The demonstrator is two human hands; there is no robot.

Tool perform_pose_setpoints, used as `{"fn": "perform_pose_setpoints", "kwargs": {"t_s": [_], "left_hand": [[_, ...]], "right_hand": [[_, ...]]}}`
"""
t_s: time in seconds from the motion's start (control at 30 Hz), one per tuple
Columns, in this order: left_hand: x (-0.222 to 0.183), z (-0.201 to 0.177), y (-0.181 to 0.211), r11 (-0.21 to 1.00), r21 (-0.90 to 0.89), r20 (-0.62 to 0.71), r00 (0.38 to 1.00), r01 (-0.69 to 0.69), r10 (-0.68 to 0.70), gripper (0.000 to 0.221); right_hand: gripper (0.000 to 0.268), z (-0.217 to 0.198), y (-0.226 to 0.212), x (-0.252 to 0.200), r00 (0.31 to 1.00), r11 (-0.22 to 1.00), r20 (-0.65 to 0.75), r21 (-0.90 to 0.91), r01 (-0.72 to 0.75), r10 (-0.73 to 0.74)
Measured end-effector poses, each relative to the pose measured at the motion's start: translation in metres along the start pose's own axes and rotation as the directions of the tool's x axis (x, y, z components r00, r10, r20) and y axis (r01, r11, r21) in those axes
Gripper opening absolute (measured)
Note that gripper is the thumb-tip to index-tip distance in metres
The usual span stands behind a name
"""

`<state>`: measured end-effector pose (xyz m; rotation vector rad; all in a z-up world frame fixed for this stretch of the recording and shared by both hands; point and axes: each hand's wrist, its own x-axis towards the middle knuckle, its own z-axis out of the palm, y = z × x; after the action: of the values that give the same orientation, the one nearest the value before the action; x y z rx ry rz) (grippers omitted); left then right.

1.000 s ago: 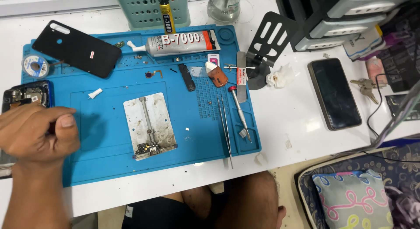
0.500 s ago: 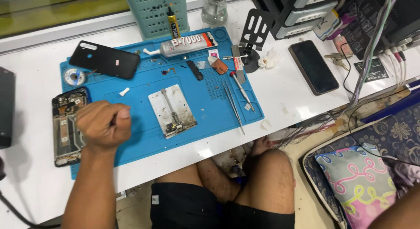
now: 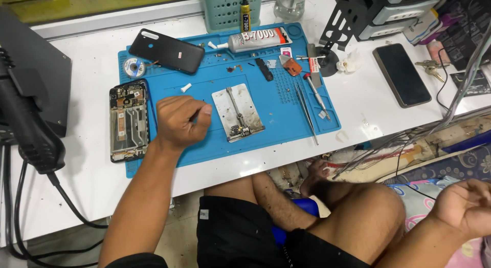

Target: Repairing a mobile phone circuit board using a soldering iron, heat gun, and tweezers

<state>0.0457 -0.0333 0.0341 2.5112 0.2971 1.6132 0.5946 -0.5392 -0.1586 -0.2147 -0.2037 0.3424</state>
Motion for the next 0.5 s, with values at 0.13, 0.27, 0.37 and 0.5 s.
{"fn": "perform_pose_setpoints", "kwargs": {"t_s": [0.13,0.27,0.37,0.5], "left_hand": [[-0.001,0.004,0.0,1.0,0.03,0.009,1.0,-0.001,0.001,0.044],[-0.001,0.01,-0.003,0.996,0.079,0.047,0.998,0.028,-0.032,0.043],[0.019,0.02,-0.009,0.973,0.216,0.087,0.991,0.079,-0.099,0.032],[0.087,0.038,-0.031,0.864,0.369,0.164,0.891,0.343,-0.424,0.019]], "right_hand": [[0.01,0.065,0.045,-0.041,0.996,0.998,0.063,-0.026,-0.059,0.061],[0.007,0.119,0.079,-0.072,0.994,0.995,-0.047,0.003,-0.103,0.103],[0.004,0.124,0.09,-0.082,0.991,0.987,0.002,-0.093,-0.131,0.132],[0.008,0.117,0.097,-0.083,0.984,0.984,0.01,-0.002,-0.175,0.175]]}}
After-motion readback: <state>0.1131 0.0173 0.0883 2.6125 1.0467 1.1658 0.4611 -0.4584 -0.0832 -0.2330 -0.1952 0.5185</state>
